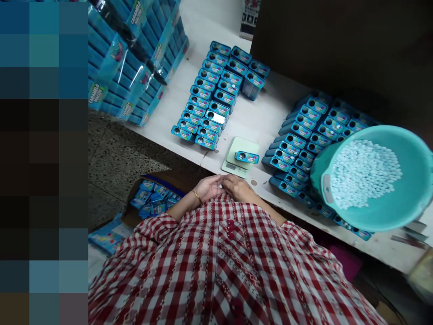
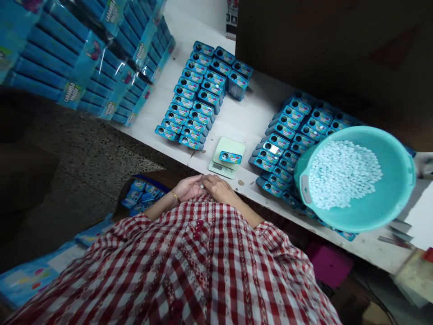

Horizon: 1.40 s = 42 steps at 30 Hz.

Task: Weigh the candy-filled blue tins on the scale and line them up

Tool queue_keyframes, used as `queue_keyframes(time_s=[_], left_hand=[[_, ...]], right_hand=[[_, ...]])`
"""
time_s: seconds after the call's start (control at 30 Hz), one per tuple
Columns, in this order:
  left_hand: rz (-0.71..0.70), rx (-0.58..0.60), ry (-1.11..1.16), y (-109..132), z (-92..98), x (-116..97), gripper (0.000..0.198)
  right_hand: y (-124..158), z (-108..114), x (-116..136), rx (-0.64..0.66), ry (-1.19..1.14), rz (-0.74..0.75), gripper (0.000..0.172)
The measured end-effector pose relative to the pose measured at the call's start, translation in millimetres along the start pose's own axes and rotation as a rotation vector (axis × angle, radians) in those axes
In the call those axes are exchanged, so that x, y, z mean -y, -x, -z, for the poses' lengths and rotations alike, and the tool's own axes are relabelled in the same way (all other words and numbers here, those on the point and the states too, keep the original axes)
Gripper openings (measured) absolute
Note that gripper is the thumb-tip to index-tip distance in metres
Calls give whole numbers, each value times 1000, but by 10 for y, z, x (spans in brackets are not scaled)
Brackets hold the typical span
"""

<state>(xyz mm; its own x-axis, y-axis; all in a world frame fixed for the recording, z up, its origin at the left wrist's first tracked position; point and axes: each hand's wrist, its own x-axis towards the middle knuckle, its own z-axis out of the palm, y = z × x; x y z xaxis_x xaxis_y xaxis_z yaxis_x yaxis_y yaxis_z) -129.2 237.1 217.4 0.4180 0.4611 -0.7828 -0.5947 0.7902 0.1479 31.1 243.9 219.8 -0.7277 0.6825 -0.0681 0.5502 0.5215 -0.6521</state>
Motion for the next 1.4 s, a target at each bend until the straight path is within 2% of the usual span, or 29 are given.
queue_keyframes(time_s=[0.2,0.3,0.4,0.57,0.73,0.87,1.0,1.1,1.2,1.3,1.4], left_hand=[[-53,41,-25,-55,-198,-126,23],[-57,42,-52,-60,-245,-176,23],[-71,14,-45,-38,-183,-185,22],[-166,-124,29,12,48,-215,25],[-247,-229,9,29,179,-314,38],[-313,-275,-54,19,154,-330,32],[-487,-322,-295,-19,24,-272,16],[-587,-266,-504,-79,-133,-252,14],[-613,-202,-582,-158,-267,-280,16],[-644,-221,-620,-225,-303,-313,20],[-672,-263,-655,-256,-247,-313,24]], right_hand=[[-61,344,-266,-399,-96,-133,17],[-101,465,-445,-424,-67,-183,19],[1,472,-545,-430,-71,-219,21],[370,411,-625,-687,-73,-351,19],[539,425,-706,-791,-33,-413,16],[494,456,-711,-809,-39,-386,16],[429,452,-682,-774,-53,-403,17],[424,444,-660,-755,-68,-385,17],[451,437,-648,-733,-61,-370,18],[442,400,-656,-668,-8,-380,20],[338,324,-691,-535,101,-398,38]])
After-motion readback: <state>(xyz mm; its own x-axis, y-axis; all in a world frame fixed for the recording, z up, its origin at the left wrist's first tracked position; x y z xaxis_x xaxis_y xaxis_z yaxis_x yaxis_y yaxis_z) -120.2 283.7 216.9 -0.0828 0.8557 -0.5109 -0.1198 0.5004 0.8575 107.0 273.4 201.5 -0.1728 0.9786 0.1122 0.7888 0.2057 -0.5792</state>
